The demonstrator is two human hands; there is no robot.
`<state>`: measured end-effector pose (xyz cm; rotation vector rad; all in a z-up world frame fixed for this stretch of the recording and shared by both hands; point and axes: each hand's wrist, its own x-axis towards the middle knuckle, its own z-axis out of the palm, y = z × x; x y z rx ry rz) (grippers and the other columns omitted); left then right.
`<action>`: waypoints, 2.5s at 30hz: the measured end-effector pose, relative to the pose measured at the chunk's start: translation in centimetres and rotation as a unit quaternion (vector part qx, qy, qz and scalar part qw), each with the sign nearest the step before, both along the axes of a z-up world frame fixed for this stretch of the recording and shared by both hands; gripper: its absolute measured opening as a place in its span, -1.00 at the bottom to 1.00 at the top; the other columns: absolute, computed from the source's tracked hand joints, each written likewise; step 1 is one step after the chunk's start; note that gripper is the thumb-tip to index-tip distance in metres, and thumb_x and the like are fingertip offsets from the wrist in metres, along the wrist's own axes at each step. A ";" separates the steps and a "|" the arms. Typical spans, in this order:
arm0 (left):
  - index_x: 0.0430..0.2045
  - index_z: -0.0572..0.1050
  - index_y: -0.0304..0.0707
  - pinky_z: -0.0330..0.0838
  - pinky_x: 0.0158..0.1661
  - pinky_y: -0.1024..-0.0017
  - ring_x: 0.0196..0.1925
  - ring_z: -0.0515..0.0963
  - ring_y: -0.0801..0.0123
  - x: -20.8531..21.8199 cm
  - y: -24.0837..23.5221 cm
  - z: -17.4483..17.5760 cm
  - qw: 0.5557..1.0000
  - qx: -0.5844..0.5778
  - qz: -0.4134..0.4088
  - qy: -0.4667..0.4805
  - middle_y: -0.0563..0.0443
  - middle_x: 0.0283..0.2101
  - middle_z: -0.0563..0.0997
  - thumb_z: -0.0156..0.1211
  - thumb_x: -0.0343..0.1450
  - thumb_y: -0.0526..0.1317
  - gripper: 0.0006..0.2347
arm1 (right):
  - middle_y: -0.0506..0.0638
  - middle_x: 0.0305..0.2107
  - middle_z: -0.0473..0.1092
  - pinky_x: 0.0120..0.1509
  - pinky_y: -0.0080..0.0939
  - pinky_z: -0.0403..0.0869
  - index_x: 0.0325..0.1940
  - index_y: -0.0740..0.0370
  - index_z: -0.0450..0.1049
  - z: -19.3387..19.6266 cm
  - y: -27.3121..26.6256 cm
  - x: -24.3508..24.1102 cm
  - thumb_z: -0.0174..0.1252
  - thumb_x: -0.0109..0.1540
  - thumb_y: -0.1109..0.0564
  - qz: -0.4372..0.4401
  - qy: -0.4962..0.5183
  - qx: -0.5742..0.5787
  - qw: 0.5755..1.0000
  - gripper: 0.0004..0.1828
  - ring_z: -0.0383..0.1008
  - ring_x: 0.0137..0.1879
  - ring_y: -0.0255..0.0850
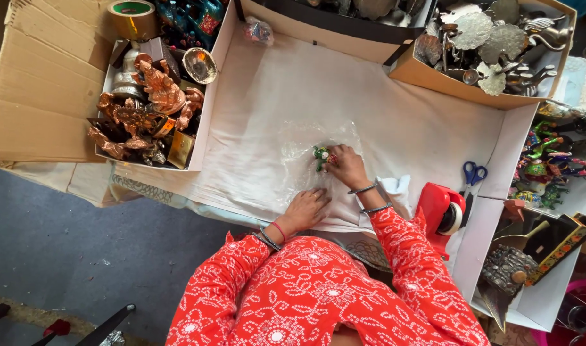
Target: The person cleans a small colorful figurine with a white cloth, wraps it in bubble wrap, and secures it with tape. They then clean a silver decorative item with the cloth and wrap it in bubble wrap as well. The person handles the items one at a time, wiping them before wrapping.
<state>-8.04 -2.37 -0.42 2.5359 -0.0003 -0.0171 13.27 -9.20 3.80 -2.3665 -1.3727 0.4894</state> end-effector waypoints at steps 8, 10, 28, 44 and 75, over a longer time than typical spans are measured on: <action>0.17 0.44 -0.08 0.19 0.23 0.05 0.39 0.24 0.07 -0.2 0.1 2.0 0.997 0.071 -0.025 0.036 -0.10 0.34 0.34 0.27 0.29 0.06 -0.46 | 0.08 -0.02 0.46 0.14 0.01 0.49 0.19 0.09 0.49 -0.8 -1.6 -0.4 0.34 0.15 -0.22 -0.019 0.165 0.015 0.986 -0.38 0.50 0.08 0.01; 0.17 0.43 -0.09 0.19 0.21 0.07 0.42 0.23 0.07 -0.3 0.1 1.9 0.996 0.074 -0.037 0.046 -0.07 0.34 0.34 0.28 0.29 0.07 -0.45 | 0.06 -0.05 0.47 0.13 -0.02 0.50 0.19 0.08 0.48 -0.8 -1.9 -1.6 0.33 0.15 -0.25 0.003 0.195 0.023 0.980 -0.38 0.52 0.06 -0.03; -0.20 0.56 -0.25 0.50 -0.08 0.14 0.01 0.56 0.04 -1.8 -0.5 0.7 0.998 -0.029 -0.029 0.052 -0.11 -0.11 0.59 0.25 0.36 -0.22 -0.81 | 0.26 0.25 0.22 0.22 0.18 0.29 0.37 0.25 0.32 2.8 2.0 2.7 0.57 -0.09 -0.10 -0.238 -0.191 0.133 0.943 0.02 0.20 0.31 0.15; -0.09 0.58 -0.25 0.51 -0.07 0.19 -0.07 0.59 0.06 0.9 9.4 14.1 0.911 -0.008 0.339 -0.236 -0.10 -0.06 0.61 0.31 0.37 -0.29 -0.76 | 0.04 -0.20 0.43 -0.02 -0.04 0.42 0.01 0.21 0.57 1.8 -9.2 -9.2 0.20 0.07 0.33 0.105 -0.021 0.129 0.986 -0.59 0.39 -0.04 -0.02; 0.06 0.41 -0.61 0.41 -0.03 -0.08 0.14 0.51 -0.31 3.6 9.0 -5.9 0.954 -0.022 0.274 -0.123 -0.46 0.04 0.49 0.66 0.14 0.16 -0.17 | 0.20 0.06 0.32 0.08 -0.05 0.52 0.39 0.18 0.29 -1.2 -4.8 -7.8 0.39 0.14 0.04 -0.011 0.099 0.156 0.983 -0.24 0.49 0.05 0.04</action>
